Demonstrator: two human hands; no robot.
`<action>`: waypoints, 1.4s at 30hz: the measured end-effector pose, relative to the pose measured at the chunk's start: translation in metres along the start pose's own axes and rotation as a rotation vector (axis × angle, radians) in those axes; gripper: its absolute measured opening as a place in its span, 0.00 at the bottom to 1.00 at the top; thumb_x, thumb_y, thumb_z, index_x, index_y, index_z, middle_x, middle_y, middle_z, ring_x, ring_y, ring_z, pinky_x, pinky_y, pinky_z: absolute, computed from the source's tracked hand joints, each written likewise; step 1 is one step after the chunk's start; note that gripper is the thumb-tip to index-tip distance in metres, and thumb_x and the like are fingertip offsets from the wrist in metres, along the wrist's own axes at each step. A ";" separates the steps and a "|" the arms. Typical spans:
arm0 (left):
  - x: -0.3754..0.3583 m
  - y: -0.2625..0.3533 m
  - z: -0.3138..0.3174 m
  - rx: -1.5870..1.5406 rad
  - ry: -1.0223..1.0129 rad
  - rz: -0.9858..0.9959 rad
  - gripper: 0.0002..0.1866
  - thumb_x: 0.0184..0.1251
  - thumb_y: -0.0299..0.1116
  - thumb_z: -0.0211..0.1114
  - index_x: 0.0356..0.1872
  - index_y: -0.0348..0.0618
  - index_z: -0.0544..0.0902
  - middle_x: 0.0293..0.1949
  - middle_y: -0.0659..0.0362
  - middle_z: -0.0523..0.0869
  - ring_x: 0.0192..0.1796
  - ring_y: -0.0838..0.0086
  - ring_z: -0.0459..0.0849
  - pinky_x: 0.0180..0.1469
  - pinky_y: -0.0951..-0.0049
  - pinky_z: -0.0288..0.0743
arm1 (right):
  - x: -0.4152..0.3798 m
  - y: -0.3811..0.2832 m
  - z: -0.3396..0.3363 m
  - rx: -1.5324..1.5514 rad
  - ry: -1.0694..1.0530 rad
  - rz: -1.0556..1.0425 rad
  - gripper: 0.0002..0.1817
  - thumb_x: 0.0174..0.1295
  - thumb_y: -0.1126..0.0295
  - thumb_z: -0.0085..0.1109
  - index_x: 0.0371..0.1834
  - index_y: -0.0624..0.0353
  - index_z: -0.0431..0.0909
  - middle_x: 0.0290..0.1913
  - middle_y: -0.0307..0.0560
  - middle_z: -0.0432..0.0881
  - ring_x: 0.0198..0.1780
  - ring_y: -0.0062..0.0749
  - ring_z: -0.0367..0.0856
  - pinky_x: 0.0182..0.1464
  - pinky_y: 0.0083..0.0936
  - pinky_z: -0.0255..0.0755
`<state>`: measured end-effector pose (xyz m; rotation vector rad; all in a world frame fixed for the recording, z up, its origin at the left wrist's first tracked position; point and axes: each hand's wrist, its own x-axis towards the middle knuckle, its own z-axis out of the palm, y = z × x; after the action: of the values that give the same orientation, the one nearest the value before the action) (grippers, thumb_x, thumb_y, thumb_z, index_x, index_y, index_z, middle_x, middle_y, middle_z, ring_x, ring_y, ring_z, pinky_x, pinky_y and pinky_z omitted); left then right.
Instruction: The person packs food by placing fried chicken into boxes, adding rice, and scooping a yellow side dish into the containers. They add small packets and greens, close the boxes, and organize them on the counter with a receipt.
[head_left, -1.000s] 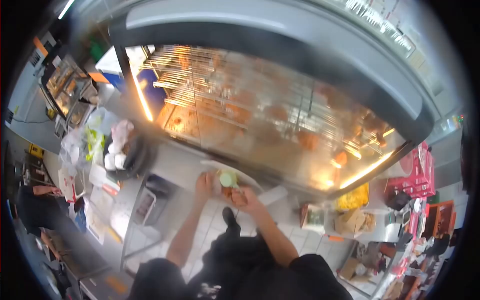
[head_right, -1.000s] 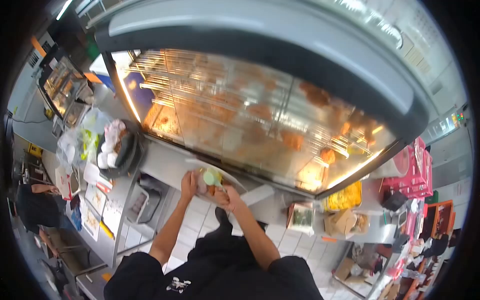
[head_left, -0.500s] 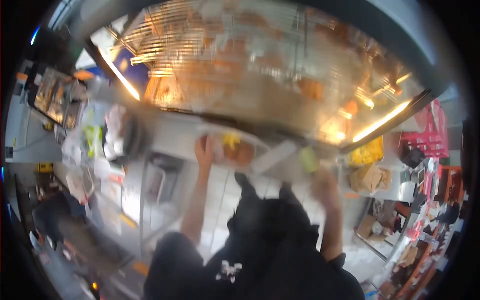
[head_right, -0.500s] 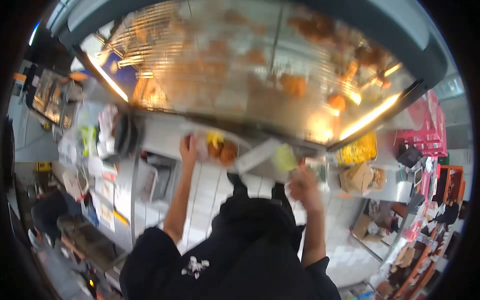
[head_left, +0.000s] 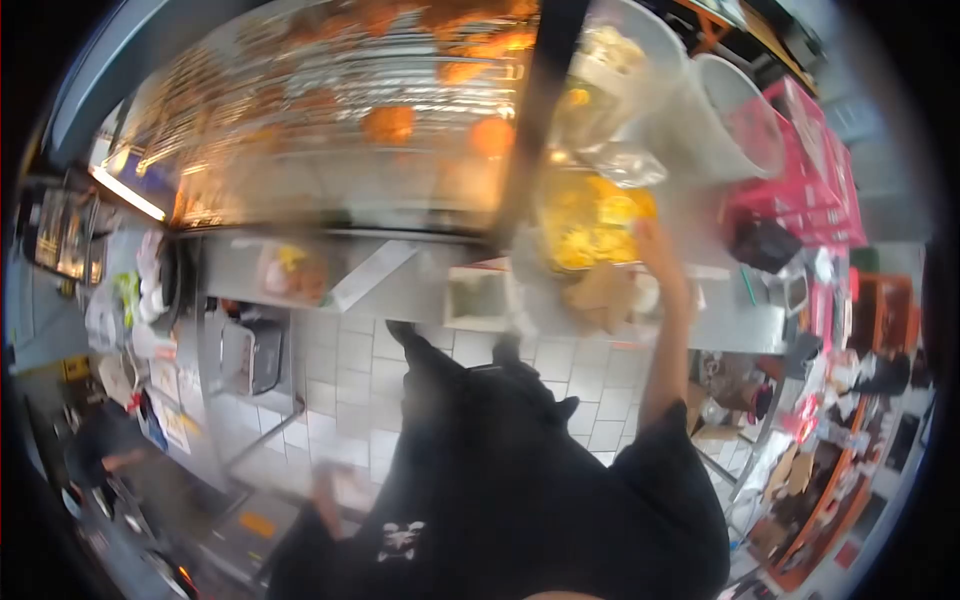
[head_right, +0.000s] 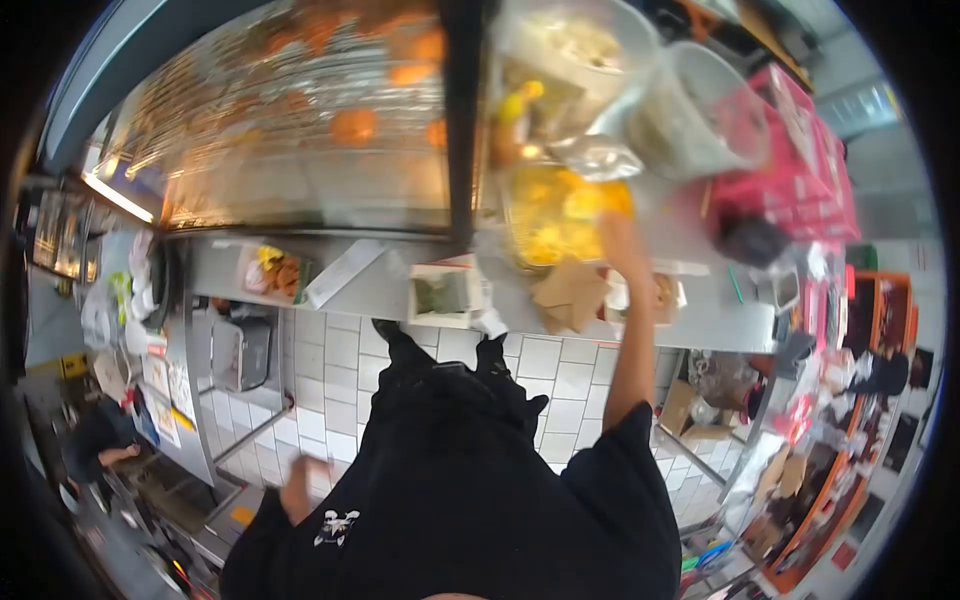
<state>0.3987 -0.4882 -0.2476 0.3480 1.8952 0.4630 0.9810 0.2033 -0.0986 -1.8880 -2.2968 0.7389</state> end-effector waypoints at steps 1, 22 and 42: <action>-0.032 -0.005 0.032 0.028 -0.018 -0.095 0.53 0.53 0.67 0.63 0.75 0.45 0.56 0.74 0.54 0.61 0.72 0.55 0.63 0.70 0.51 0.60 | 0.020 0.007 0.020 0.040 0.038 -0.108 0.19 0.73 0.61 0.45 0.47 0.66 0.78 0.42 0.60 0.84 0.45 0.53 0.82 0.49 0.43 0.73; -0.051 0.133 0.224 -0.147 0.105 -0.042 0.26 0.68 0.45 0.59 0.65 0.49 0.70 0.53 0.58 0.80 0.48 0.63 0.81 0.45 0.62 0.77 | 0.391 0.204 -0.134 -0.171 0.433 -0.199 0.27 0.55 0.56 0.65 0.55 0.62 0.79 0.53 0.63 0.82 0.57 0.53 0.80 0.60 0.40 0.71; -0.107 0.565 0.260 -0.411 -0.214 0.809 0.52 0.45 0.56 0.81 0.67 0.37 0.67 0.50 0.51 0.82 0.40 0.67 0.86 0.45 0.71 0.79 | 0.001 -0.130 -0.143 0.451 -0.213 -0.831 0.10 0.62 0.70 0.58 0.47 0.51 0.80 0.35 0.43 0.87 0.36 0.44 0.85 0.39 0.35 0.77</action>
<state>0.6913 0.0004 0.0241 0.8483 1.3451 1.2719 0.9136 0.2321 0.0802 -0.5988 -2.4221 1.1908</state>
